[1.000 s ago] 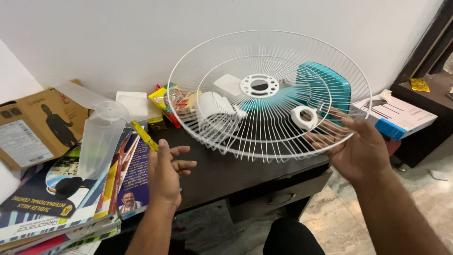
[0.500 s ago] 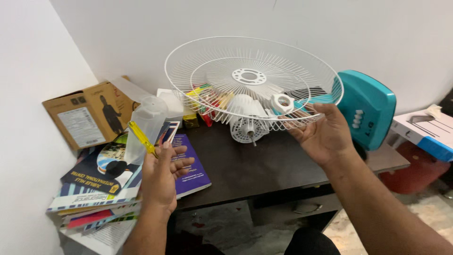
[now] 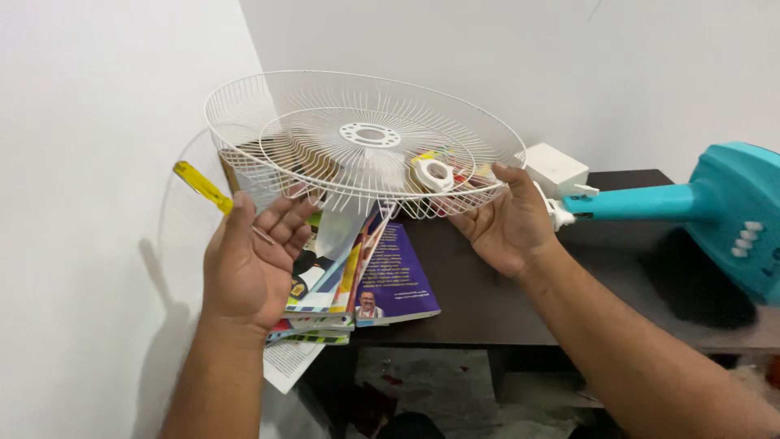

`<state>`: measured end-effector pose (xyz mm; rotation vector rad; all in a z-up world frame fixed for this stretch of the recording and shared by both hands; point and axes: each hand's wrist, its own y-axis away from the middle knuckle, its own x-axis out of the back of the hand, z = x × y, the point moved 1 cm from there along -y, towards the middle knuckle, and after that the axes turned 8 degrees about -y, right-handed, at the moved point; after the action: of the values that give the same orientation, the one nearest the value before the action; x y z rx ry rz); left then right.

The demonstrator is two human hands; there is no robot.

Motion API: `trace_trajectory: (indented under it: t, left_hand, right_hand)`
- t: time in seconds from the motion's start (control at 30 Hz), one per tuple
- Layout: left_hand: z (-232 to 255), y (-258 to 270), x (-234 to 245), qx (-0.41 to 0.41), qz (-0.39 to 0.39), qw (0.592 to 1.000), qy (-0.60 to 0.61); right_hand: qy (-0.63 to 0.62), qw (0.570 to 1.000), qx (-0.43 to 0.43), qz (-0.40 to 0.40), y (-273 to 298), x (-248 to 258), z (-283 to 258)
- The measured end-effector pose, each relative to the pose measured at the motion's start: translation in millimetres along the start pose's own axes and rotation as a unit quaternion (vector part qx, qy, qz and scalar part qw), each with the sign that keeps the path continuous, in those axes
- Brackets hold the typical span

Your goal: The person disassembles a teal table fan on a desk. They remove the front grille, detach the fan blades, and use a screwdriver to loosen screws on the motor housing. The fan is partially disassembled by the end of the clip.

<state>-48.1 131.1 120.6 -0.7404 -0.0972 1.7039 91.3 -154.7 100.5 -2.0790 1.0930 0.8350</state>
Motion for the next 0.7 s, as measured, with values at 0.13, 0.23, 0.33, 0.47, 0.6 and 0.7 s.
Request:
trace_trajectory:
  t: [0.13,0.23,0.33,0.47,0.6,0.7]
  left_hand:
    - [23,-6,8,-0.016,0.047,0.998,-0.028]
    - [30,-15,11,-0.029,0.066,0.996,-0.042]
    - [27,-30,11,-0.055,0.049,0.996,-0.044]
    - [11,-46,9,-0.086,0.053,0.993,-0.055]
    - [-6,-53,14,-0.127,0.089,0.985,-0.077]
    - [-24,-54,8,-0.196,0.087,0.972,-0.093]
  right_hand:
    - [0.024,0.999,-0.039,-0.025,-35,-16,6]
    - [0.018,0.996,-0.084,0.022,-67,-24,6]
    - [0.057,0.994,-0.079,0.045,-87,-21,-1]
    - [0.083,0.99,-0.079,0.076,-86,-4,0]
    - [0.151,0.982,-0.112,0.018,-75,11,6]
    - [0.2,0.968,-0.152,0.01,-63,19,10]
